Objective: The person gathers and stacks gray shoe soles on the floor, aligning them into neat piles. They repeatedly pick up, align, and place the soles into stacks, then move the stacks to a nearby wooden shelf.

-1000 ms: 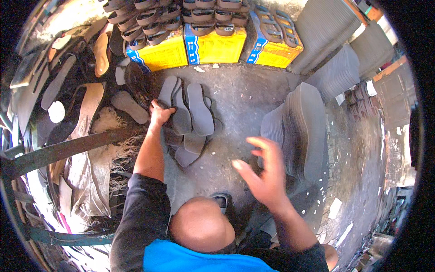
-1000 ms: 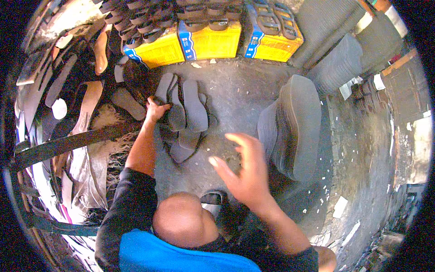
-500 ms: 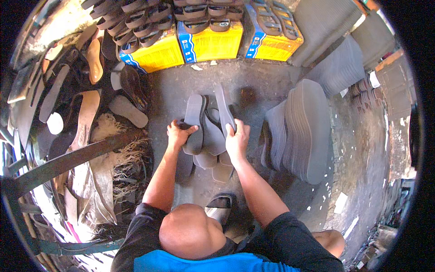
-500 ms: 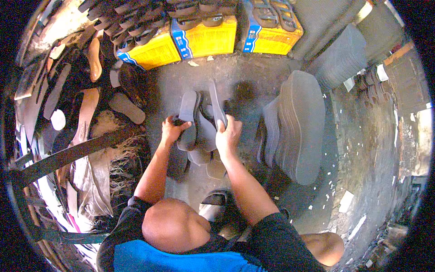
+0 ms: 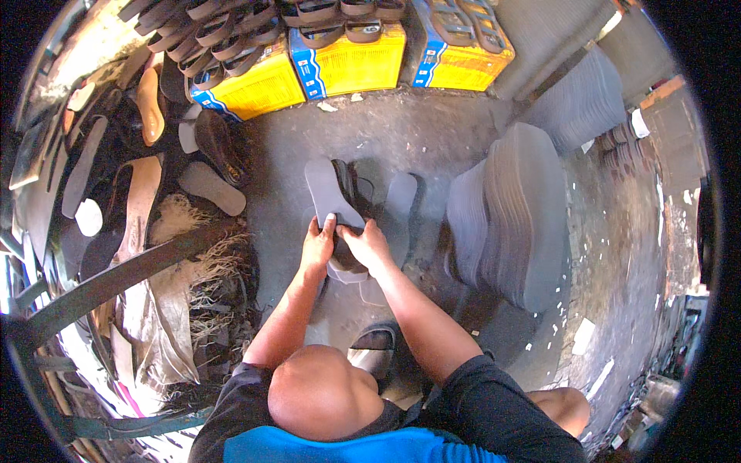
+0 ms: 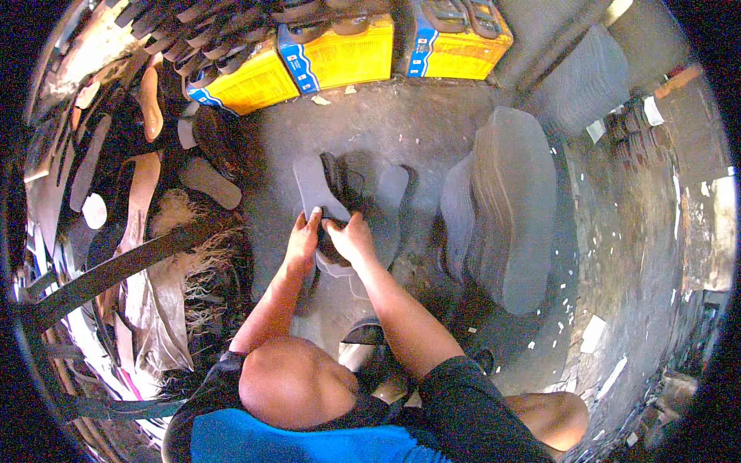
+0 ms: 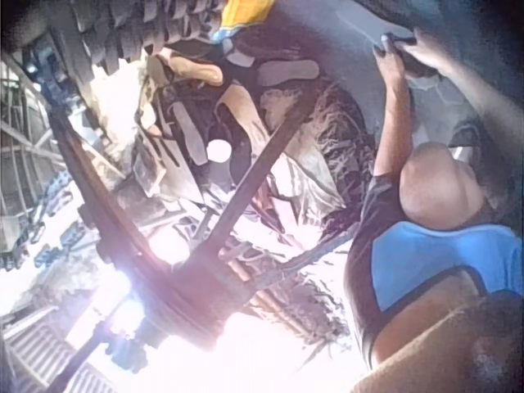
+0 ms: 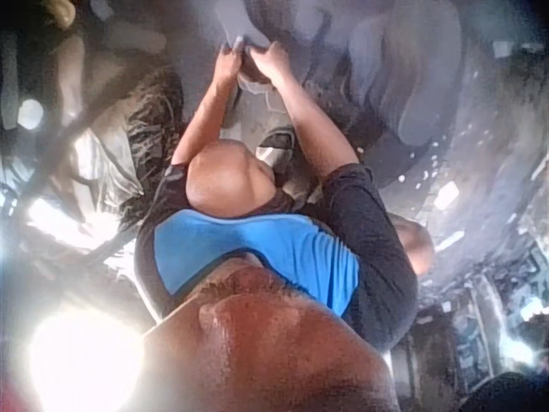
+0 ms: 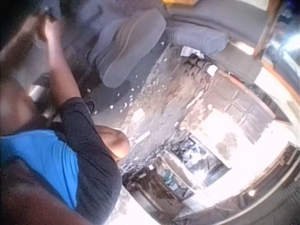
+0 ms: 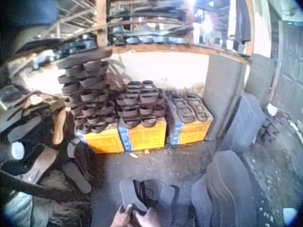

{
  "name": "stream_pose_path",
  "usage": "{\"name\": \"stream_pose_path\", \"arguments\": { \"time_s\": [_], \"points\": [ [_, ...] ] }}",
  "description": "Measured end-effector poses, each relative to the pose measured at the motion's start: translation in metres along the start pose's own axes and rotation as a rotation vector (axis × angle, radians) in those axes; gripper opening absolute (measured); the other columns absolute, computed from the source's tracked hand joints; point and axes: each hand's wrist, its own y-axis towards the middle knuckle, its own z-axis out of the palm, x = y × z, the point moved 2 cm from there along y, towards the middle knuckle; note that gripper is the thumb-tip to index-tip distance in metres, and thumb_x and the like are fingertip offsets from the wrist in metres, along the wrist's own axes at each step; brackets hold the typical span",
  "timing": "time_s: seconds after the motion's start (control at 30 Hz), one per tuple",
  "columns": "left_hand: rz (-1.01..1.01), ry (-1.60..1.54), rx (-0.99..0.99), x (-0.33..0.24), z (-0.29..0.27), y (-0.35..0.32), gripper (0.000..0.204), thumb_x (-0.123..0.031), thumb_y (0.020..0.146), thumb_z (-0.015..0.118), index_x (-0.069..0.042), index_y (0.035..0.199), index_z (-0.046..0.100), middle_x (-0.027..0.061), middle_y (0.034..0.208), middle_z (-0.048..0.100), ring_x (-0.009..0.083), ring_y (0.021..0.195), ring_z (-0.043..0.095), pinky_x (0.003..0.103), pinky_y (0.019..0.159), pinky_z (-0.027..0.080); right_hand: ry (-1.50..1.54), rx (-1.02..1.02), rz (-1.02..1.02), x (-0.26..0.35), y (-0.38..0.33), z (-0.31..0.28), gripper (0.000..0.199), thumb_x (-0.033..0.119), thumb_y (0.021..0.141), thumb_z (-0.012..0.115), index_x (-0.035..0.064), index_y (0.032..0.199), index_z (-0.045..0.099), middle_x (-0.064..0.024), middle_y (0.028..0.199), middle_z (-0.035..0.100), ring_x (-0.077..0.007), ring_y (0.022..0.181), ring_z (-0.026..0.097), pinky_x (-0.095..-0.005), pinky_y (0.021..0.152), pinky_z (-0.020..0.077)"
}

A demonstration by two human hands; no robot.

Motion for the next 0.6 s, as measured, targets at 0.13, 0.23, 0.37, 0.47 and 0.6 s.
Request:
{"name": "stream_pose_path", "arguments": {
  "time_s": [0.13, 0.23, 0.37, 0.47, 0.6],
  "points": [
    [-0.088, -0.246, 0.054, -0.012, 0.002, -0.022, 0.069, -0.040, 0.101, 0.064, 0.002, 0.152, 0.043, 0.0191, 0.140, 0.060, 0.0269, 0.126, 0.058, 0.037, 0.107, 0.044, 0.122, 0.124, 0.132, 0.002, -0.020, -0.018, 0.071, 0.044, 0.088, 0.077, -0.0100, 0.127, 0.051, -0.0301, 0.112, 0.070, -0.0422, 0.107, 0.069, -0.0462, 0.092, 0.0541],
    [-0.029, -0.291, 0.146, -0.014, 0.002, -0.032, 0.067, -0.037, 0.099, 0.067, 0.000, 0.150, 0.045, 0.0169, 0.134, 0.065, 0.0258, 0.122, 0.060, 0.037, 0.104, 0.046, 0.812, 0.176, 0.175, -0.005, -0.046, -0.022, 0.067, 0.034, 0.090, 0.079, -0.0035, 0.137, 0.051, -0.0200, 0.130, 0.064, -0.0277, 0.118, 0.063, -0.0392, 0.100, 0.0497],
    [-0.063, -0.015, 0.325, 0.008, 0.015, -0.040, 0.067, -0.044, 0.097, 0.069, -0.001, 0.146, 0.052, 0.0198, 0.140, 0.061, 0.0306, 0.126, 0.058, 0.040, 0.109, 0.043, -0.302, -0.182, -0.051, -0.036, -0.069, -0.028, 0.078, 0.037, 0.083, 0.085, -0.0015, 0.140, 0.049, -0.0249, 0.137, 0.055, -0.0402, 0.129, 0.052, -0.0520, 0.108, 0.0418],
    [0.138, 0.642, 0.042, 0.027, 0.033, -0.043, 0.091, -0.061, 0.091, 0.066, 0.003, 0.151, 0.044, 0.0324, 0.159, 0.033, 0.0436, 0.152, 0.027, 0.047, 0.124, 0.025, -0.172, -0.404, -0.261, -0.062, -0.061, -0.035, 0.077, 0.041, 0.080, 0.084, -0.0004, 0.137, 0.055, -0.0261, 0.141, 0.051, -0.0463, 0.130, 0.047, -0.0559, 0.109, 0.0383],
    [0.080, 0.610, -0.047, 0.042, 0.042, -0.042, 0.113, -0.074, 0.083, 0.064, -0.004, 0.162, 0.023, 0.0227, 0.170, 0.015, 0.0358, 0.159, 0.010, 0.063, 0.123, 0.014, -0.239, -0.164, -0.411, -0.079, -0.051, -0.032, 0.067, 0.042, 0.085, 0.078, -0.0031, 0.132, 0.062, -0.0240, 0.141, 0.055, -0.0464, 0.130, 0.045, -0.0541, 0.112, 0.0367]
  ]
}}
